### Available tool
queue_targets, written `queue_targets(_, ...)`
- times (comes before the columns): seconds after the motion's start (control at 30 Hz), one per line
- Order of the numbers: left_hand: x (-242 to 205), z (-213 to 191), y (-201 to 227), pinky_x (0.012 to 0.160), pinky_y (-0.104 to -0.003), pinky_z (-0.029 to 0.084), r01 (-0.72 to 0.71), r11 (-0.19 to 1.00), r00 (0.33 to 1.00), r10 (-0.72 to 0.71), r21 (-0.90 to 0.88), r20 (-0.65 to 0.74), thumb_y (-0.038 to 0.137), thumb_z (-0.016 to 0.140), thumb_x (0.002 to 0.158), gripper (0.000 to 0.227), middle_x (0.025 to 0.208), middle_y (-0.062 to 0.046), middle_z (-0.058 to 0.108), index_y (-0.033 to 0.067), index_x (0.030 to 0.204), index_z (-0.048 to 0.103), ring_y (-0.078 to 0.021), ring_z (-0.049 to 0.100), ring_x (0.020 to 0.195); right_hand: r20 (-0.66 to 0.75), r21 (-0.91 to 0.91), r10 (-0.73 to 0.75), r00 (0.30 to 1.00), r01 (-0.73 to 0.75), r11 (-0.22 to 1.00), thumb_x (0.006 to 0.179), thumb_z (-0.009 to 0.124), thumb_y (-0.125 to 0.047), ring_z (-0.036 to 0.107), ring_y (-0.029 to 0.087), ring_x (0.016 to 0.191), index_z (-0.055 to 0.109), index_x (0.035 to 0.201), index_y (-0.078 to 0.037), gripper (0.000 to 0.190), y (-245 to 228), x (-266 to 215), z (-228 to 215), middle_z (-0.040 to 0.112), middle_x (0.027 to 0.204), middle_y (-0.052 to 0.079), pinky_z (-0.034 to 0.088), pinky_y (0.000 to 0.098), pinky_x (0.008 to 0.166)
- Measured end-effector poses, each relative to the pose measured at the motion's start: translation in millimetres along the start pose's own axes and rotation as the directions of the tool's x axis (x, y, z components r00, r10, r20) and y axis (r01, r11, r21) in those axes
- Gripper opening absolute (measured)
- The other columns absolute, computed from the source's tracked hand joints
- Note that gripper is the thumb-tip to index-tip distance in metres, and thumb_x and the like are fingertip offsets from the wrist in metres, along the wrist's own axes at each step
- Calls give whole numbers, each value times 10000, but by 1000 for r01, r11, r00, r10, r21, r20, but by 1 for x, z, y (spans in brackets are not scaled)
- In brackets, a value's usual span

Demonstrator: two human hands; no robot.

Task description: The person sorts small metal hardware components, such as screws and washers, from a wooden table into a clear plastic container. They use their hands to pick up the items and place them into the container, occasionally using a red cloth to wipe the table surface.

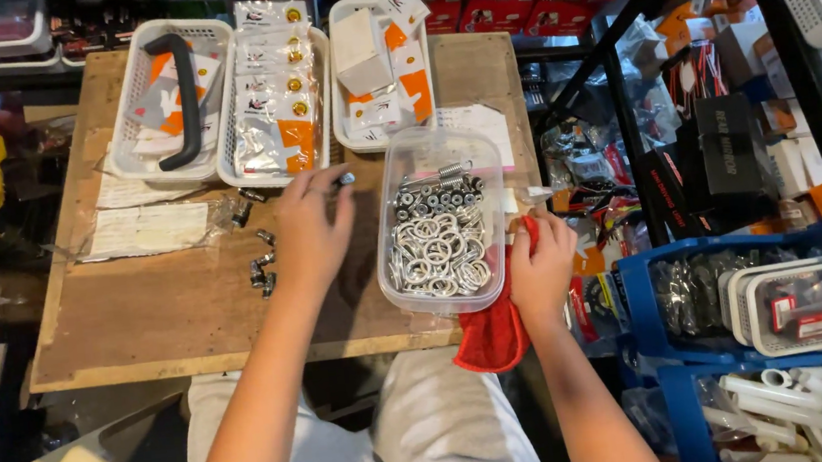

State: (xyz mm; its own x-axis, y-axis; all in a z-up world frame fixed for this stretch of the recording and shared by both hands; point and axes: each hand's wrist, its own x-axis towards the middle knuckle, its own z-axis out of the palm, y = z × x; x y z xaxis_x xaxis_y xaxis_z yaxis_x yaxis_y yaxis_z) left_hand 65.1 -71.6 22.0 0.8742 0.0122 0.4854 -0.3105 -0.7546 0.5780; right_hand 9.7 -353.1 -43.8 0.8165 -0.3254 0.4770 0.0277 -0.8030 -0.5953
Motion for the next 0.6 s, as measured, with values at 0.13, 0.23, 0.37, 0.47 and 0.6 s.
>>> queue_targets(0.13,15,15,29,981,-486,416,-47,998,998,48,-34,49,256,751,912,179,970,-44,743,167,1065,778,-294,675,1014,-8,1,-14,1000,14,1000,956,618,-147,617,360,1103,703,1030,-26,165,0,0,0,660,1190,140,492,473,999)
queue_targets(0.23,22,31,36,1032,-543,308,-81,995,977,67,61,201,346,742,880,246,936,-34,760,234,1099,764,-255,644,1061,-14,-5,-33,999,33,999,949,625,-133,624,378,1093,699,1026,-25,152,-1,0,-2,664,1176,157,497,479,992)
queue_targets(0.37,26,47,34,988,-510,306,-223,946,950,157,235,269,324,785,799,206,955,68,714,288,999,756,-203,550,1066,0,-9,-15,1000,15,1000,950,620,-154,625,371,1107,698,1027,-34,163,2,1,-1,666,1192,143,495,479,1000)
queue_targets(0.47,27,47,36,979,-506,310,-263,917,923,149,299,353,287,787,789,185,946,53,716,288,972,762,-222,518,1080,3,-7,-4,1000,4,1000,948,620,-159,625,365,1107,700,1027,-33,169,2,1,-1,667,1194,136,493,475,1005)
queue_targets(0.6,32,45,38,992,-505,299,-278,902,898,123,330,422,358,788,789,163,865,34,723,301,941,771,-232,507,1084,-14,-9,-10,1000,10,1000,943,628,-154,623,367,1094,696,1015,-27,161,-1,2,-2,666,1177,140,494,477,1003)
